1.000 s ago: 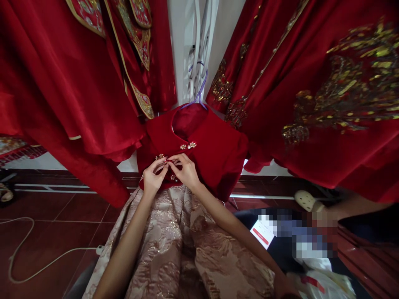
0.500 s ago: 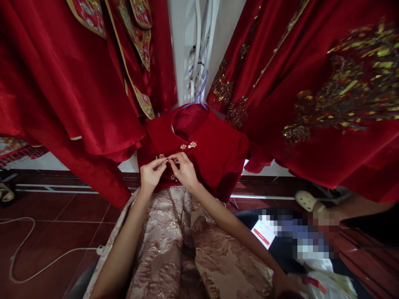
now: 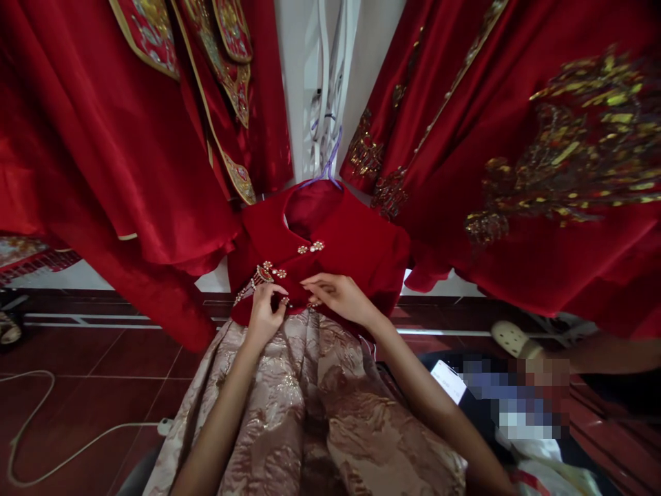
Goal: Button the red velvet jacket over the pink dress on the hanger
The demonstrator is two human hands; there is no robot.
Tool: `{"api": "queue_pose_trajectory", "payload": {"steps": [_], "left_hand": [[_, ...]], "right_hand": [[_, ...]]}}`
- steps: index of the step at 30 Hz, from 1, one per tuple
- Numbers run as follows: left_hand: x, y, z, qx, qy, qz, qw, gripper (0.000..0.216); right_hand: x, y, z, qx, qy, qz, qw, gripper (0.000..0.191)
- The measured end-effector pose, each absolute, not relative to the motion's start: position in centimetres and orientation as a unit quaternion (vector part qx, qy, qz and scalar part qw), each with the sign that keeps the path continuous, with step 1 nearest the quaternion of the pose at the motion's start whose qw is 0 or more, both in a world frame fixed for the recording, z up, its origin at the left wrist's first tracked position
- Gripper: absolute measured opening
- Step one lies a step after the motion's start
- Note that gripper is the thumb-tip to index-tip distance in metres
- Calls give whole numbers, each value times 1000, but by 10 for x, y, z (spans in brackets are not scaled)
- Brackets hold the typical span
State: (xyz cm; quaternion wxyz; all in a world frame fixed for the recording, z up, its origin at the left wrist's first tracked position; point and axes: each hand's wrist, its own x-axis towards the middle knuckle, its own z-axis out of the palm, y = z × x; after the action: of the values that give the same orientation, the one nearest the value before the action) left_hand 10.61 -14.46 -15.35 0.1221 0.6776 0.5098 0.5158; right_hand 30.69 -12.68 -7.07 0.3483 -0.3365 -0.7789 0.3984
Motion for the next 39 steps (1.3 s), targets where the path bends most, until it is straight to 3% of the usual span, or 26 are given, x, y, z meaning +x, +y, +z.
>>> {"api": "queue_pose_trajectory", "payload": {"steps": [5,10,12,17,20,23,26,28,31,35,39], "left_hand": [[117,-152,-165,723,570,389,33,47],[117,-152,-177,731,578,363,5,15],[117,-154,-180,728,582,363,6,14],[120,-162,-183,698,564,442,0,20],[124,-167,-180,664,546,512,22,21],[128,-174,-173,624,543,562,30,17],[132,-179,-166,598,543,588,38,15],[132,-179,-167,591,555,584,42,15],[132,-176,-173,574,571,583,65,13],[133,-174,-179,589,520,597,161,22],[134,-175,-179,593,510,599,172,25]], "right_hand": [[328,-135,-100,-425,-797,291,314,17],[310,-127,-150,-480,-773,199,364,28],[304,-125,-163,-495,-755,196,382,27],[302,-127,-167,-496,-750,222,377,11],[304,-133,-153,-499,-746,190,399,13],[301,-145,-127,-499,-706,162,476,14],[290,-163,-103,-452,-687,205,530,18],[279,-171,-99,-399,-723,253,504,18],[265,-169,-113,-371,-765,273,450,15],[258,-154,-146,-449,-722,246,466,16],[259,-150,-159,-470,-715,227,464,20]]}}
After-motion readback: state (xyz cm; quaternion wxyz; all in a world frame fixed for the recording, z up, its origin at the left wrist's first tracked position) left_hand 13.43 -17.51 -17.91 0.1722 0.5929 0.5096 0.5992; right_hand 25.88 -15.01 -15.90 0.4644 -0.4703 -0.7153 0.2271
